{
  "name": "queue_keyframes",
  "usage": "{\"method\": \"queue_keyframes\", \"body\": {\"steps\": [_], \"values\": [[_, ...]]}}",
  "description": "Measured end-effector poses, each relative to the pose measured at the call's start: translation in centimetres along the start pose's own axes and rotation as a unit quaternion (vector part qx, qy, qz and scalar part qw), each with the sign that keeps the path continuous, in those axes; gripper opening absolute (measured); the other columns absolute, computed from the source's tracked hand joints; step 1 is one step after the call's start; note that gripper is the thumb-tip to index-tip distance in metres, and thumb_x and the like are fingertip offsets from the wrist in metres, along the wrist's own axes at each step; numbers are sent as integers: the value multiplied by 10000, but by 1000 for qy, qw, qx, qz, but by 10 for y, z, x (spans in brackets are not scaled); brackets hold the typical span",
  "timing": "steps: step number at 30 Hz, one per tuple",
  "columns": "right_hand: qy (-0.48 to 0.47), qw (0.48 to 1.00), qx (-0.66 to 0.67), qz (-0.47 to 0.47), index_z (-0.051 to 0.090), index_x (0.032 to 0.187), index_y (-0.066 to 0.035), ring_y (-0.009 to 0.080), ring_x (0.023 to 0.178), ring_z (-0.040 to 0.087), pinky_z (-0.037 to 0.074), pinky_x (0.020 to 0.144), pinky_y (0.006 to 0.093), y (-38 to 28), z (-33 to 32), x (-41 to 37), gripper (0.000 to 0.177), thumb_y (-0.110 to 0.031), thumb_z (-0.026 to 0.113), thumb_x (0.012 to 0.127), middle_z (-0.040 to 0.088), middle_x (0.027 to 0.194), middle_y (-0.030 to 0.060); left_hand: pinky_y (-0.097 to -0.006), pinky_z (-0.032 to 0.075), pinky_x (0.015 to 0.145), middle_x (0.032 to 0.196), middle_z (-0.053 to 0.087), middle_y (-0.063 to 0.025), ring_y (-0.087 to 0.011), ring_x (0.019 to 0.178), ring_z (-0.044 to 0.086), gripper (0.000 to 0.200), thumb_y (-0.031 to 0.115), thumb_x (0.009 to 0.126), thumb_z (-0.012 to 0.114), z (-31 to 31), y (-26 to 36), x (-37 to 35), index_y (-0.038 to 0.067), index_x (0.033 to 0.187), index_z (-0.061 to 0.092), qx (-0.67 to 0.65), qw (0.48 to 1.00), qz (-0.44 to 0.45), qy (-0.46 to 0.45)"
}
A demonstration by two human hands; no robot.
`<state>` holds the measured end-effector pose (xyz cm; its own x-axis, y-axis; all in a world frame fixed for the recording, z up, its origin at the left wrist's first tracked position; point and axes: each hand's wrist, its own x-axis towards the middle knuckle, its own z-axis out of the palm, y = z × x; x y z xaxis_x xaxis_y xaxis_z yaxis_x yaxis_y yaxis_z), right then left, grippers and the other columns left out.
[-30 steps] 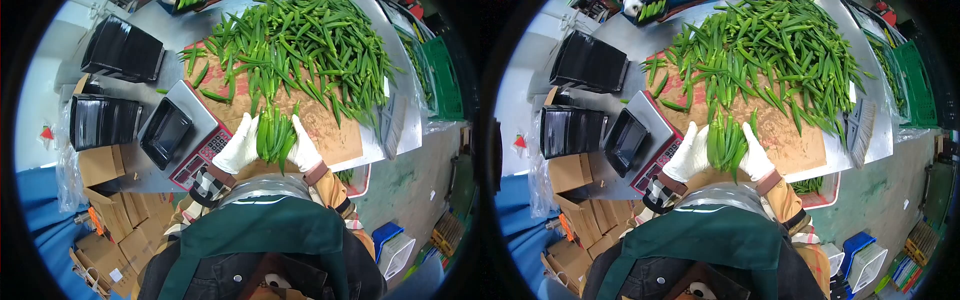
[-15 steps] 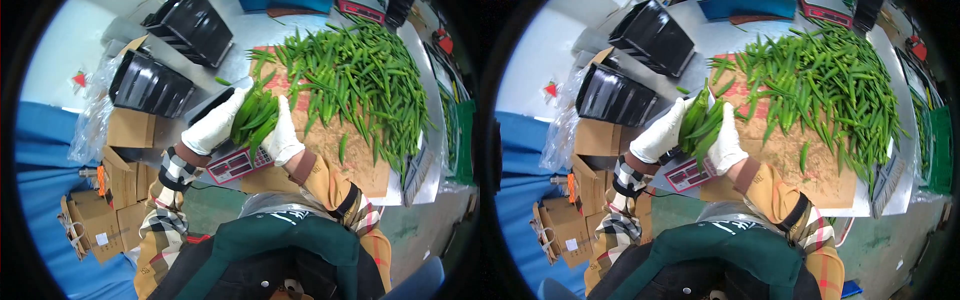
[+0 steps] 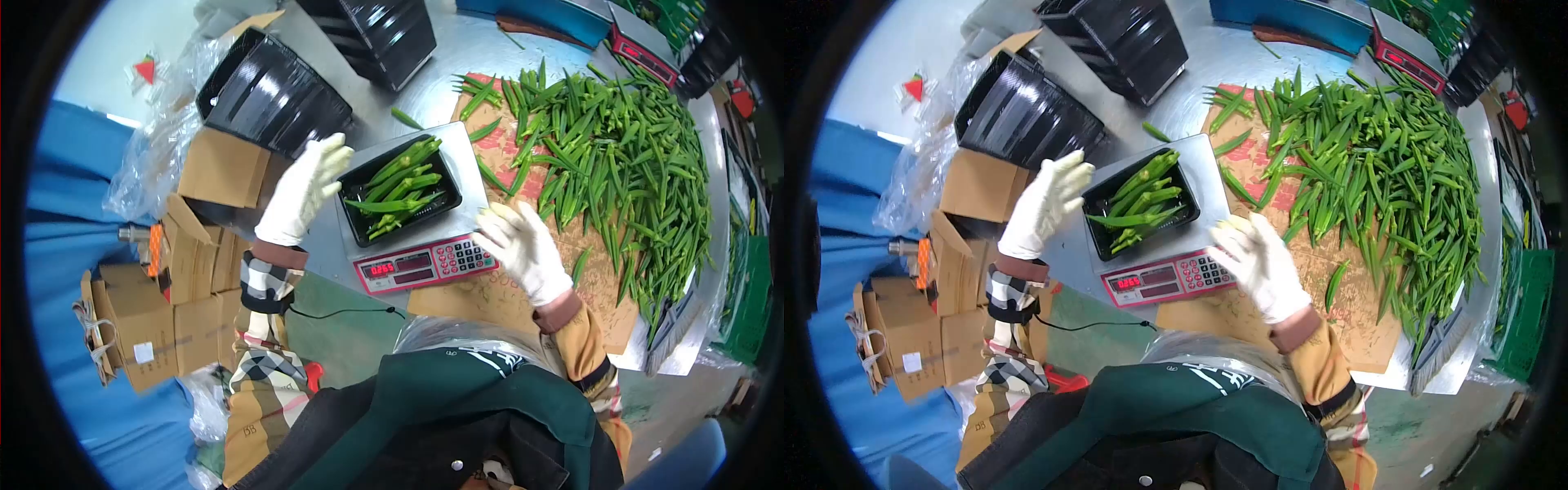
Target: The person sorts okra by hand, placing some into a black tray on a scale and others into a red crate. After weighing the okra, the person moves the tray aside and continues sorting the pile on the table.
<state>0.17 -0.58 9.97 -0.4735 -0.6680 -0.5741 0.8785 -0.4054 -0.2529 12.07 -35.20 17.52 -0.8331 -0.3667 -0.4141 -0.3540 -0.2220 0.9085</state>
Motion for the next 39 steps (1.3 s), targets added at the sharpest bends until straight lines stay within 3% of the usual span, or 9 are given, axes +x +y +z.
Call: {"method": "queue_keyframes", "body": {"steps": [3,5,8,13,14,21,25,28,39], "values": [[85,996,2,-34,463,1388,23,272,1261,550,462,1090,469,-9,-87,-24,579,-350,617,974,539,1377,149,-377,369,1050,1417,563,-107,-197,1270,525,669,587,1036,363,-41,-14,-13,89,1474,452,-43,995,11,93],[188,981,29,-48,564,1297,-24,248,1189,597,520,1004,432,0,-130,-48,463,-340,632,966,608,1297,115,-363,391,1037,1418,556,-121,-200,1266,531,687,584,1031,383,-60,-30,-24,66,1480,433,-66,988,-2,139],[213,975,54,-2,623,1236,-91,185,1012,661,566,845,375,19,-194,-76,369,-334,635,959,675,1169,49,-339,457,960,1333,612,-131,-199,1159,601,658,559,1030,416,-66,-64,-38,53,1449,456,-42,985,-12,166],[202,979,28,31,623,1200,-72,205,927,675,561,787,369,41,-174,-74,319,-306,607,983,698,1079,50,-286,521,832,1190,681,-157,-190,956,681,547,440,1036,490,-33,-104,-43,33,1401,495,-24,988,-32,150],[188,982,17,24,624,1197,-70,207,921,677,563,783,368,38,-166,-71,315,-303,603,987,700,1076,55,-257,536,747,1099,701,-111,-141,843,686,484,378,1027,537,-24,-109,-41,17,1349,551,-33,986,-22,159],[159,986,4,-48,623,1212,-56,204,892,698,586,756,362,9,-143,-56,307,-273,590,998,707,1072,83,-226,526,684,998,674,-60,-98,781,654,508,301,983,642,2,-110,-35,-19,1364,537,77,982,-21,173],[155,987,3,-38,617,1215,-59,200,883,695,582,745,360,14,-147,-53,300,-267,585,1001,700,1086,82,-263,578,551,925,667,-133,-192,665,709,389,224,960,652,21,-98,-35,-75,1190,555,70,989,-101,84],[167,986,-9,-19,601,1231,-64,197,901,677,569,755,354,23,-152,-53,316,-286,572,1008,681,1106,73,-271,597,552,893,664,-129,-221,655,706,264,184,972,609,32,-97,-21,-44,1103,589,35,994,-83,62],[193,979,-27,-58,594,1255,-83,221,973,628,529,836,376,15,-154,-61,343,-317,548,1009,654,1163,72,-365,630,598,889,669,-176,-297,713,708,176,66,926,569,116,-40,209,-62,1036,619,-65,997,0,-38]]}}
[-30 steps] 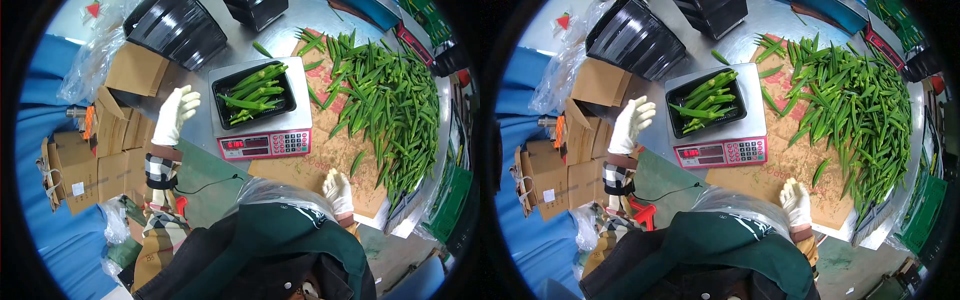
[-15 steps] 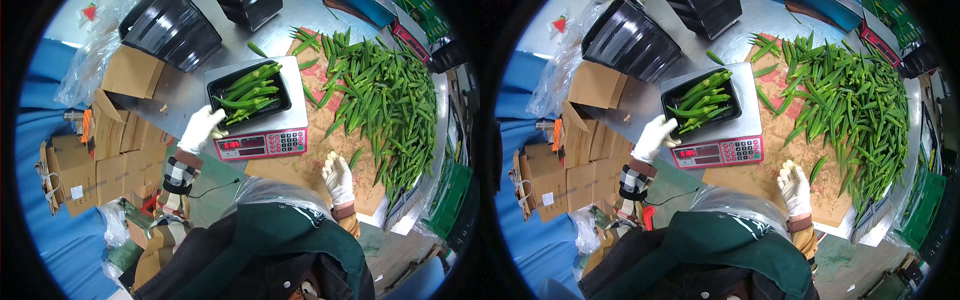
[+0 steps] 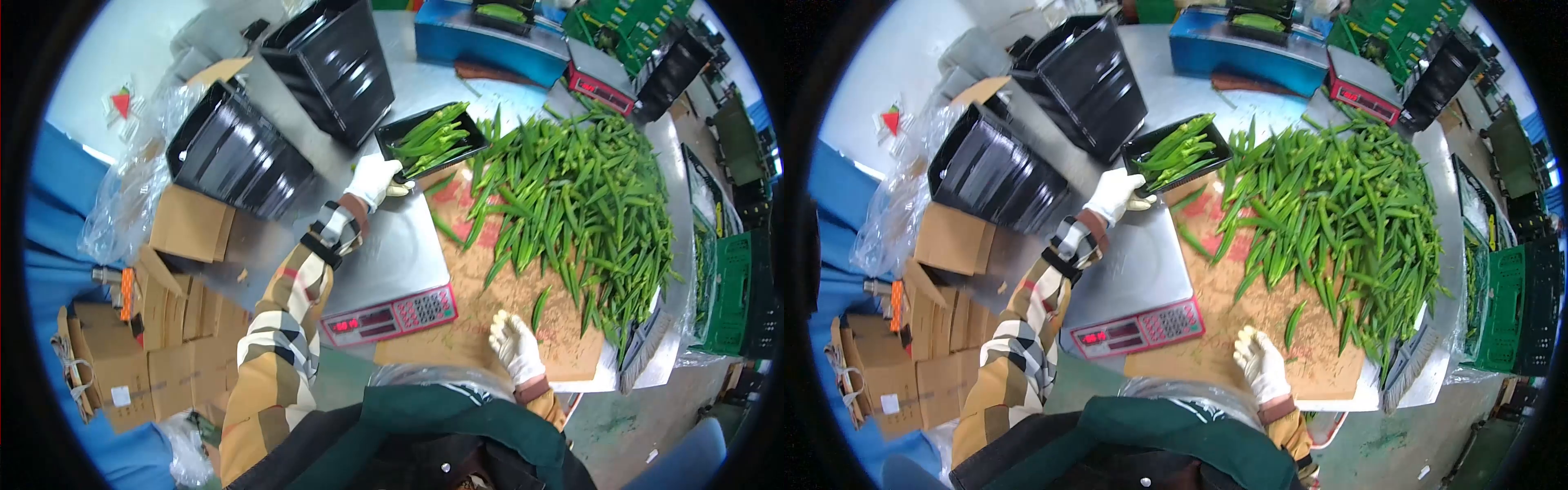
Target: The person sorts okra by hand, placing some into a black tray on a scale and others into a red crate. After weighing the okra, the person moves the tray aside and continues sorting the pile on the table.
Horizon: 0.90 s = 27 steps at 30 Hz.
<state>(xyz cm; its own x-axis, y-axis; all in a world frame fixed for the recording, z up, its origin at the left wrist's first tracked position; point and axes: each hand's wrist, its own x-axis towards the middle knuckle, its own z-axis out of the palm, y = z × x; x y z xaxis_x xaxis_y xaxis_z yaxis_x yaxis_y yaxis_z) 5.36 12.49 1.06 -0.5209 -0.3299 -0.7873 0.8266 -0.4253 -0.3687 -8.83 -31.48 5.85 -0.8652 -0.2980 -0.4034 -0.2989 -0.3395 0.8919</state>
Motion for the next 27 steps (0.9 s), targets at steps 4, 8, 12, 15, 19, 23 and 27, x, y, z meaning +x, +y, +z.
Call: {"method": "queue_keyframes", "body": {"steps": [4,8,12,15,19,23,27], "values": [[36,998,14,-42,592,1258,-74,222,973,628,530,825,379,-7,-23,-7,379,-349,558,1000,644,1170,84,-413,598,659,851,698,-181,-329,725,709,287,276,874,643,7,-21,131,3,954,679,-9,1000,-23,5],[69,993,63,-71,583,1273,-67,212,947,633,538,802,368,-7,-52,-18,375,-332,536,1011,645,1154,80,-429,569,680,846,716,-185,-335,726,707,352,398,857,675,-44,-81,313,59,952,682,346,906,240,-45],[101,987,94,-86,586,1263,-75,189,925,652,551,786,337,-3,-60,-30,337,-303,511,1025,665,1116,58,-401,591,682,953,653,-156,-279,864,685,242,209,939,645,24,11,197,47,1083,540,10,993,-35,-115],[159,980,4,-122,637,1204,-53,189,848,656,541,741,324,-1,-70,-20,312,-281,582,999,694,1059,73,-408,545,817,1048,665,-60,-226,938,667,199,277,969,647,72,8,155,143,1091,564,36,991,-24,-123],[291,864,-305,-275,670,1118,-18,135,763,658,545,673,265,-14,-79,1,253,-192,691,936,715,941,79,-361,507,930,1222,647,-93,-213,1091,645,434,333,985,619,116,29,59,73,1320,525,104,953,-59,-278],[342,785,-387,-341,651,1144,-14,164,794,674,551,727,303,-20,-78,13,317,-167,744,882,703,975,107,-318,495,970,1282,630,-113,-189,1140,624,483,210,991,619,126,30,-4,-1,1405,489,183,953,3,-242],[309,626,-618,-362,647,1104,-30,280,872,693,547,789,349,-32,-71,22,332,-172,765,828,688,995,143,-338,422,1087,1347,589,-133,-222,1224,571,492,34,921,679,106,30,-41,-19,1384,522,338,895,280,-79]]}}
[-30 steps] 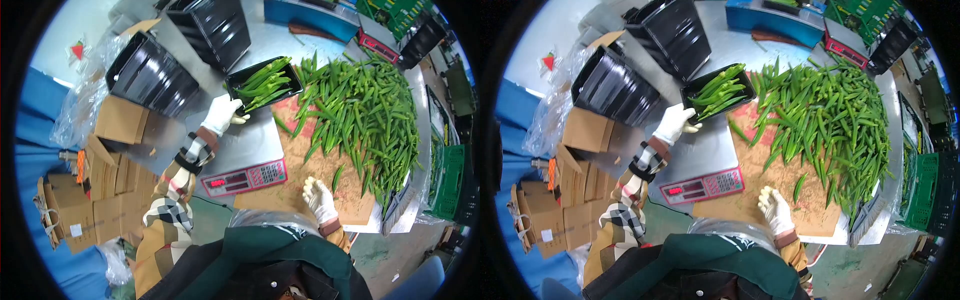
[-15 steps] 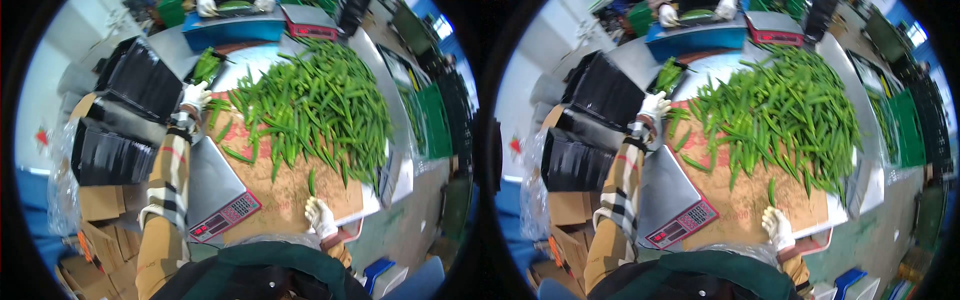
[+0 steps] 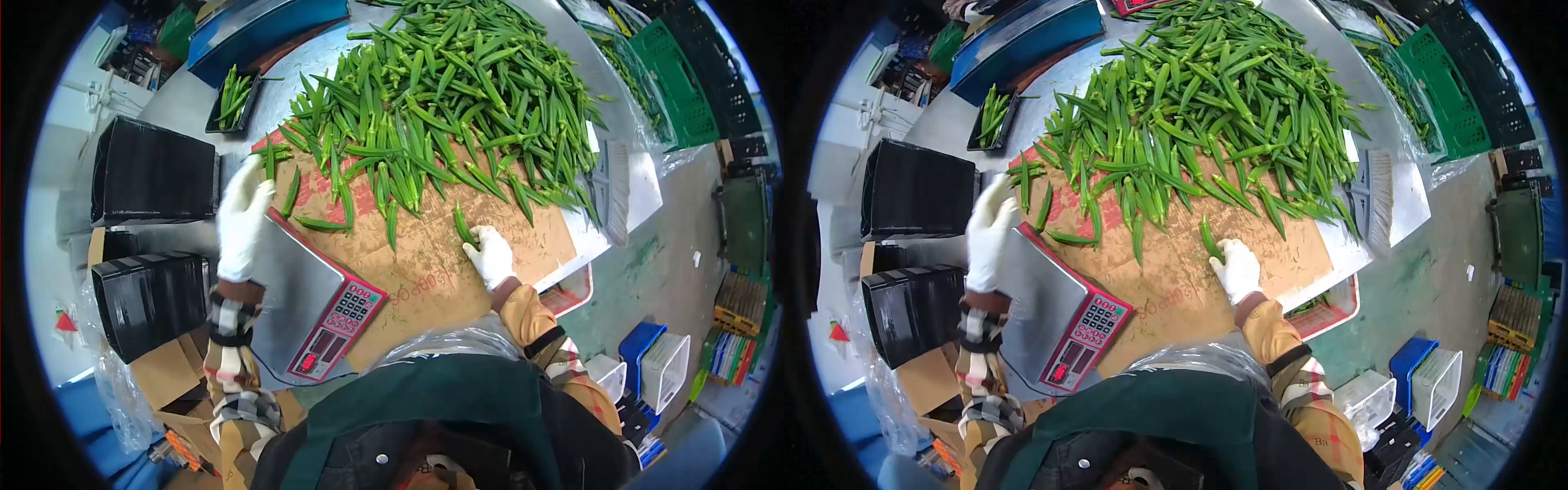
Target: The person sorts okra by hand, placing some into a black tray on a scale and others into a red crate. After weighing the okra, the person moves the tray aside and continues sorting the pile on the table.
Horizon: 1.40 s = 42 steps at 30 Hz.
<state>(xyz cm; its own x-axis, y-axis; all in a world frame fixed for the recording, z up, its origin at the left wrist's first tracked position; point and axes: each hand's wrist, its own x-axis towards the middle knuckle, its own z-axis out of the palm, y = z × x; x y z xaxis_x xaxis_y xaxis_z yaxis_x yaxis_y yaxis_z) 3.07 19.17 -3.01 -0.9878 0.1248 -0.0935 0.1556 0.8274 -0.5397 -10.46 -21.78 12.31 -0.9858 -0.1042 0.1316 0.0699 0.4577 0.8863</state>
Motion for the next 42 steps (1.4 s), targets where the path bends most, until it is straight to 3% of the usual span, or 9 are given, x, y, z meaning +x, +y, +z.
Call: {"method": "queue_keyframes", "body": {"steps": [5,9,13,24,26,28,32,37,42], "values": [[51,998,39,-11,667,1074,-63,300,841,662,528,769,387,68,-53,-42,277,-177,748,834,662,948,126,-395,397,1109,1290,603,-178,-290,1228,561,544,8,841,738,-127,52,-24,-24,1349,548,399,827,229,323],[92,989,44,111,644,1133,-50,297,939,646,519,818,396,163,-87,-113,366,-132,770,800,653,1056,141,-396,427,1062,1303,624,-206,-316,1217,579,470,267,970,649,-314,6,-89,-35,1323,578,670,602,96,424],[125,977,-122,124,599,1244,-42,344,1155,552,414,1019,460,168,-106,-118,488,-129,757,790,603,1235,163,-344,437,1049,1285,660,-154,-249,1175,613,463,340,1039,538,-427,-100,-153,-37,1299,612,406,864,-128,270],[154,969,30,-188,646,1169,-57,349,1104,576,479,941,444,24,-24,54,372,-150,700,813,621,1225,136,-309,489,932,1228,651,-130,-236,1027,617,431,285,940,684,-486,-105,-151,-22,1241,651,173,823,-168,515],[141,975,-4,-174,639,1199,-70,339,1088,576,483,908,442,10,-11,76,390,-187,692,831,620,1187,129,-317,515,906,1163,703,-127,-225,999,649,342,248,963,662,-439,-51,-155,0,1196,688,699,605,-107,367],[63,991,-80,-89,631,1220,-77,332,1084,575,483,883,440,-3,-11,91,410,-205,697,836,614,1159,123,-323,517,924,1118,726,-132,-211,985,663,316,221,972,655,-381,-38,-144,-17,1175,697,384,764,-72,514],[11,995,-86,-55,633,1180,-94,334,971,620,493,820,451,15,4,97,357,-226,691,854,640,983,136,-319,497,935,1043,704,-86,-168,974,630,163,103,958,649,-147,10,-174,14,1072,724,291,920,-25,262],[32,995,43,-84,689,1099,-105,345,955,636,501,862,436,64,-47,29,222,-212,634,912,673,1001,130,-509,236,1193,1172,705,-19,-232,1228,568,249,184,890,707,-63,-23,-241,110,1126,731,451,890,-16,-59],[58,994,-81,-51,736,1097,-109,314,946,630,492,861,422,176,-139,-81,288,-208,733,826,698,1023,108,-450,269,1182,1316,641,-63,-291,1303,507,420,153,943,647,-70,-24,-237,85,1355,606,296,950,-63,81]]}}
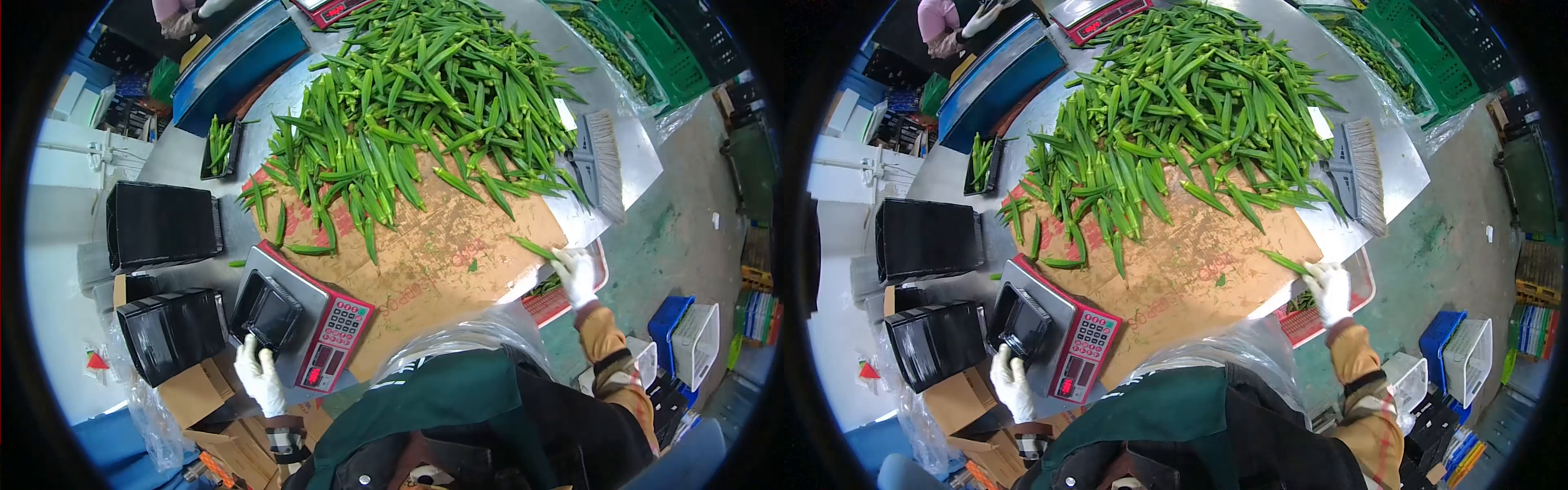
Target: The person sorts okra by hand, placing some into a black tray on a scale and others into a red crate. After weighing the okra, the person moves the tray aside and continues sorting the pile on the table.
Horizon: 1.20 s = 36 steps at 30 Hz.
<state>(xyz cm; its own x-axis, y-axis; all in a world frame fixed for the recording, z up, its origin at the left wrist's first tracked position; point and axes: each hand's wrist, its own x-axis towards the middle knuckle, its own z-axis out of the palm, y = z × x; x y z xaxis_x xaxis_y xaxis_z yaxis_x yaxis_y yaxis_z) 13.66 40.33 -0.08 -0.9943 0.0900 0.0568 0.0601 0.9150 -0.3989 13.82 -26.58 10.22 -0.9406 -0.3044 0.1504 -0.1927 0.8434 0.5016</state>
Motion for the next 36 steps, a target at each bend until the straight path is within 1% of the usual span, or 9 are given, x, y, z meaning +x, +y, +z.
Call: {"method": "queue_keyframes", "body": {"steps": [1,4,10,14,20,25,29,33,36], "values": [[-25,998,-51,-1,717,1137,-92,323,1026,602,463,920,432,24,-9,-12,361,-193,758,793,694,1087,104,-434,287,1175,1330,633,-74,-297,1305,503,414,124,951,630,6,3,6,70,1360,599,-114,993,-24,35],[70,992,-79,71,654,1227,-67,350,1091,558,437,967,442,32,-15,-12,451,-147,752,795,643,1193,138,-418,332,1140,1336,598,-127,-313,1310,487,406,76,941,619,5,87,48,64,1346,605,104,992,74,19],[101,992,79,5,679,1156,-59,325,963,615,484,883,421,-51,48,103,361,-242,729,849,676,1003,157,-386,338,1143,1347,604,-141,-274,1309,506,402,93,933,635,112,215,125,41,1331,610,-46,975,192,-102],[46,998,32,35,648,1193,-58,341,971,609,487,885,425,-70,94,144,405,-265,729,855,662,1034,157,-373,403,1095,1314,624,-197,-306,1256,568,503,228,903,699,224,234,183,-25,1322,585,-198,952,135,-192],[-26,988,148,22,671,1214,-65,322,981,646,500,900,404,-8,0,78,416,-173,760,823,692,1024,151,-365,396,1088,1353,588,-198,-300,1273,552,591,266,899,713,287,231,231,-50,1366,534,-192,952,134,-196],[-15,989,42,144,624,1282,-53,325,1135,594,446,1003,403,53,-41,44,572,-139,801,745,666,1192,142,-452,310,1147,1459,461,-282,-433,1403,365,737,370,861,747,305,227,254,53,1463,465,-54,972,161,-161],[130,989,67,-10,566,1368,-57,342,1204,551,426,1046,414,20,-28,141,613,-167,784,806,611,1290,172,-516,276,1150,1480,302,-410,-505,1407,287,974,569,776,774,314,260,254,172,1554,342,73,963,155,-208],[171,982,69,-26,457,1454,-29,367,1385,413,334,1151,435,24,-11,263,773,-301,790,811,466,1478,216,-552,284,1136,1510,247,-377,-501,1413,251,1041,625,741,778,315,266,252,187,1565,317,111,957,155,-220],[97,990,23,104,320,1559,-134,442,1469,246,278,1170,493,27,31,306,1060,-574,796,721,246,1587,278,-693,174,1120,1627,101,-283,-504,1492,64,1187,697,697,761,319,259,240,218,1605,166,145,948,137,-246]]}}
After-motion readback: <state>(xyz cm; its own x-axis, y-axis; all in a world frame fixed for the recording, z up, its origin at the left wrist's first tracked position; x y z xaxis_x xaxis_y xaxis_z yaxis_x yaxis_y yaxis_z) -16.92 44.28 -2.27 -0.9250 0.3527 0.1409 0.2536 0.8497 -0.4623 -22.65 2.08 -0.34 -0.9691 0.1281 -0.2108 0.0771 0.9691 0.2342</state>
